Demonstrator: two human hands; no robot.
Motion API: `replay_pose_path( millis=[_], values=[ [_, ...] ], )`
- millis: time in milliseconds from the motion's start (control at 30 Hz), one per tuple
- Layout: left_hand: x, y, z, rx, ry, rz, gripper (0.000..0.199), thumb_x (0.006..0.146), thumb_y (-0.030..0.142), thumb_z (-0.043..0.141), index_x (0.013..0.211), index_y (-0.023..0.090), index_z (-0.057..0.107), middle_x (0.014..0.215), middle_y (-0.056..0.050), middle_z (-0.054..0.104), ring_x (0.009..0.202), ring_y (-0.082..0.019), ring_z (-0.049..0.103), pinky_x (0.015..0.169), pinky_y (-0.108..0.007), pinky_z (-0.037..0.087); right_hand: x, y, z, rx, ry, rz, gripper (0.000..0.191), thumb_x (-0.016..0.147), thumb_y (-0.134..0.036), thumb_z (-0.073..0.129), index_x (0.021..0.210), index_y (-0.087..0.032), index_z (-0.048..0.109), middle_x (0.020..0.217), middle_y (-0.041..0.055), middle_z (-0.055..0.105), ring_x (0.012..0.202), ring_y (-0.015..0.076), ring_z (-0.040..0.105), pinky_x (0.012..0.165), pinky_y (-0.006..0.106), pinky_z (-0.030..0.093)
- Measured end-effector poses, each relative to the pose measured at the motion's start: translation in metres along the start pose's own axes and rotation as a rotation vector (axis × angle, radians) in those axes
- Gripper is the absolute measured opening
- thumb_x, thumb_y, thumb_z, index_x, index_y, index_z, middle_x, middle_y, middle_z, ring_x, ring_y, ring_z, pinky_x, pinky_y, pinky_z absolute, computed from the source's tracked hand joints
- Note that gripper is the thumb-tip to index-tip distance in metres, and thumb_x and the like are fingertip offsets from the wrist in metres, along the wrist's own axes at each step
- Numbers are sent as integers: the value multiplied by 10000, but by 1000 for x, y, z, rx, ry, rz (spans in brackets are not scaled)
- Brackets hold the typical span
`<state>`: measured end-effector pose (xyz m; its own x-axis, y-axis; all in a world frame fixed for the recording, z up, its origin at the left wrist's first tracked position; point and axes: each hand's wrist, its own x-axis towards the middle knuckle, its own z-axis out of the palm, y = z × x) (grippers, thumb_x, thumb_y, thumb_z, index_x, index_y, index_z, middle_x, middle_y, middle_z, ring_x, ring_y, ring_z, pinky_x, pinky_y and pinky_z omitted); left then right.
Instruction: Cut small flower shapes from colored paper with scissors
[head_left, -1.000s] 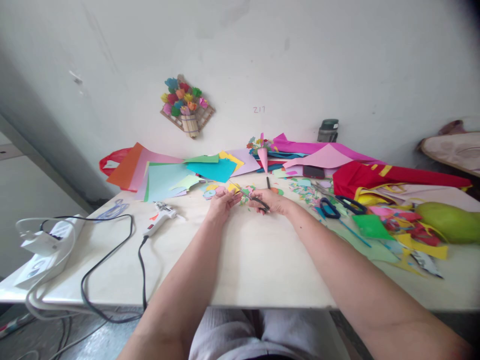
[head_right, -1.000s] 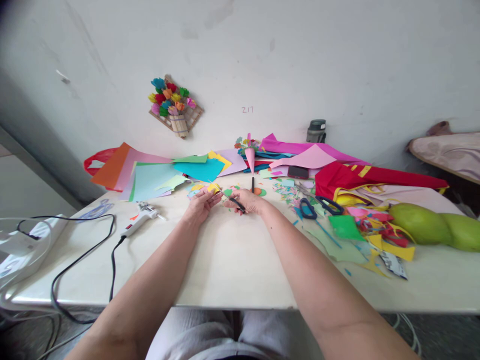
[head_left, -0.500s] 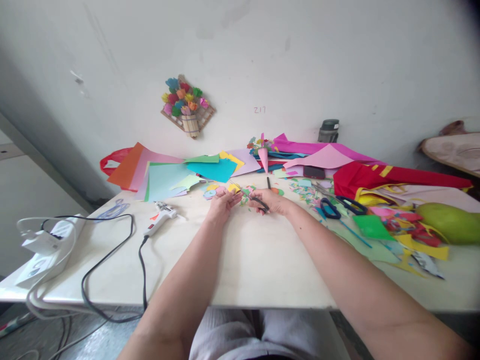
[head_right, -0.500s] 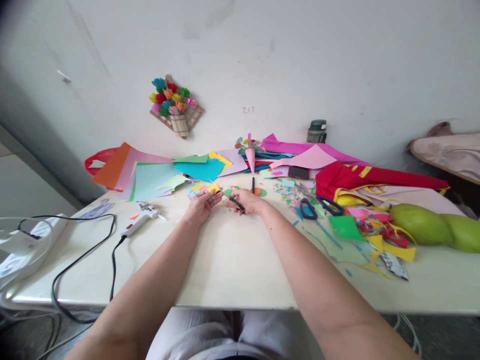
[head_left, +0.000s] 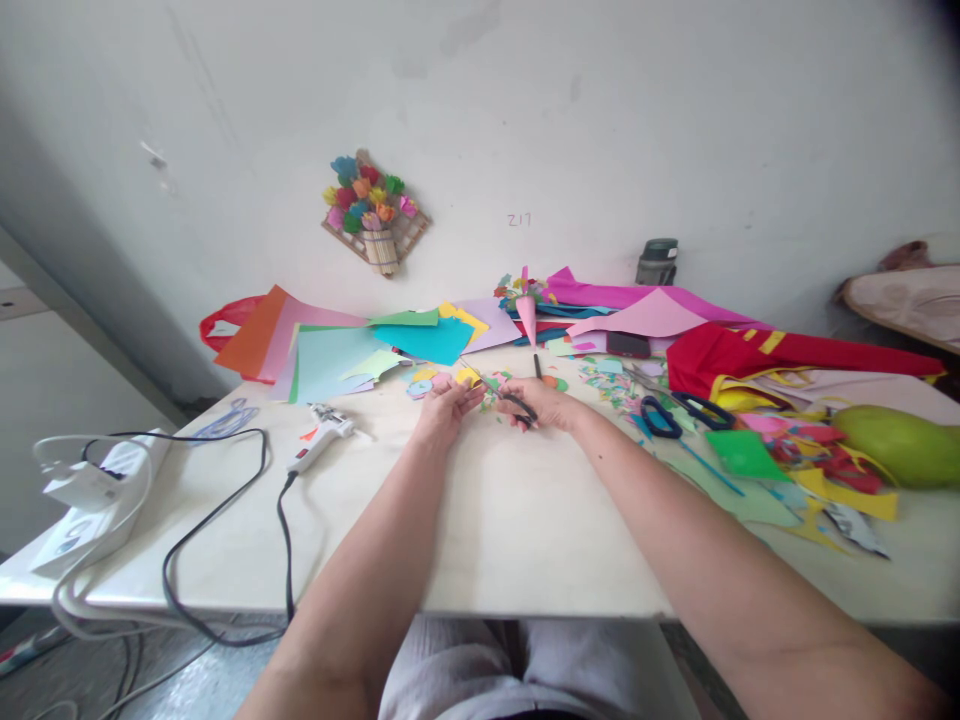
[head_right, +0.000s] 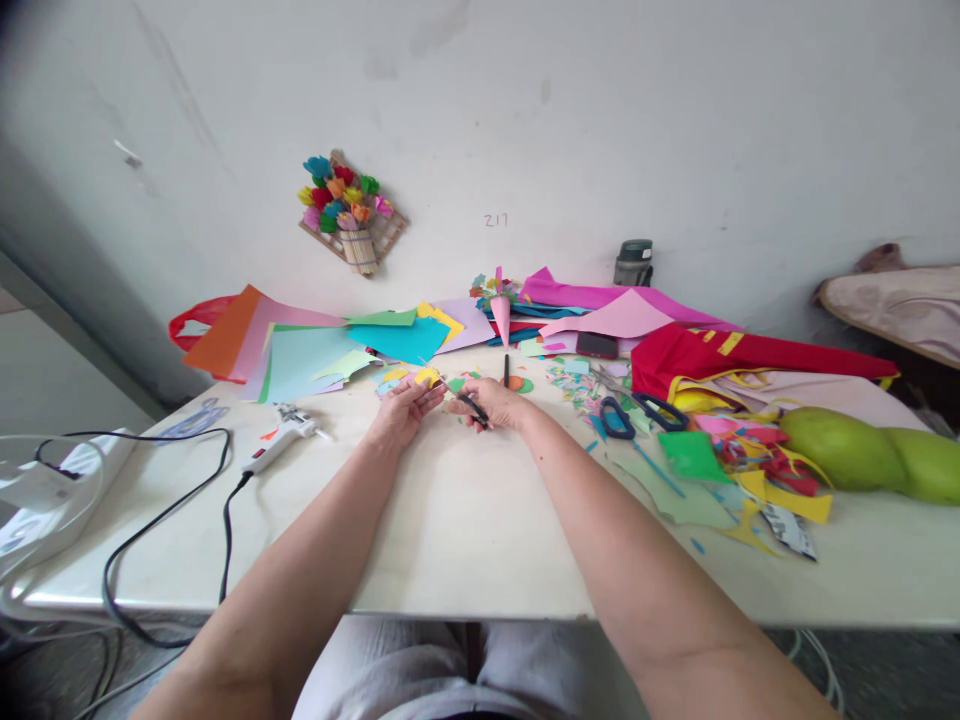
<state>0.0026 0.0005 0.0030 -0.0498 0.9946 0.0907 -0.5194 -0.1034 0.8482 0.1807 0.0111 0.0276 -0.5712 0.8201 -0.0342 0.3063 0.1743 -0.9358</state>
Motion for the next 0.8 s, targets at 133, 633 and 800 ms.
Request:
replay_pose_path(
  millis=[133, 633, 800],
  values=[
    [1, -1, -1, -5, 2, 4, 205, 611, 171, 750, 675, 135, 558, 808, -68, 704, 763, -205, 687, 794, -339, 516, -1, -2, 0, -2, -6, -6, 275, 731, -358, 683, 763, -152, 504, 486, -51, 550, 326, 45, 476, 264, 125, 265],
    [1, -1, -1, -3, 9, -3, 200, 606, 186, 750, 705, 137, 583, 787, -70, 700, 788, -220, 685, 815, -351, 513, 3, 2, 1, 14, -12, -8, 260, 753, -360, 666, 766, -155, 506, 484, -47, 560, 329, 57, 490, 255, 131, 275],
    [0, -1, 0, 13, 15, -23, 171, 607, 176, 734, 700, 131, 599, 798, -86, 705, 793, -234, 685, 793, -354, 526, 4, 3, 0, 22, -15, -19, 251, 752, -349, 665, 776, -154, 508, 492, -42, 570, 333, 62, 496, 252, 135, 281]
  ],
)
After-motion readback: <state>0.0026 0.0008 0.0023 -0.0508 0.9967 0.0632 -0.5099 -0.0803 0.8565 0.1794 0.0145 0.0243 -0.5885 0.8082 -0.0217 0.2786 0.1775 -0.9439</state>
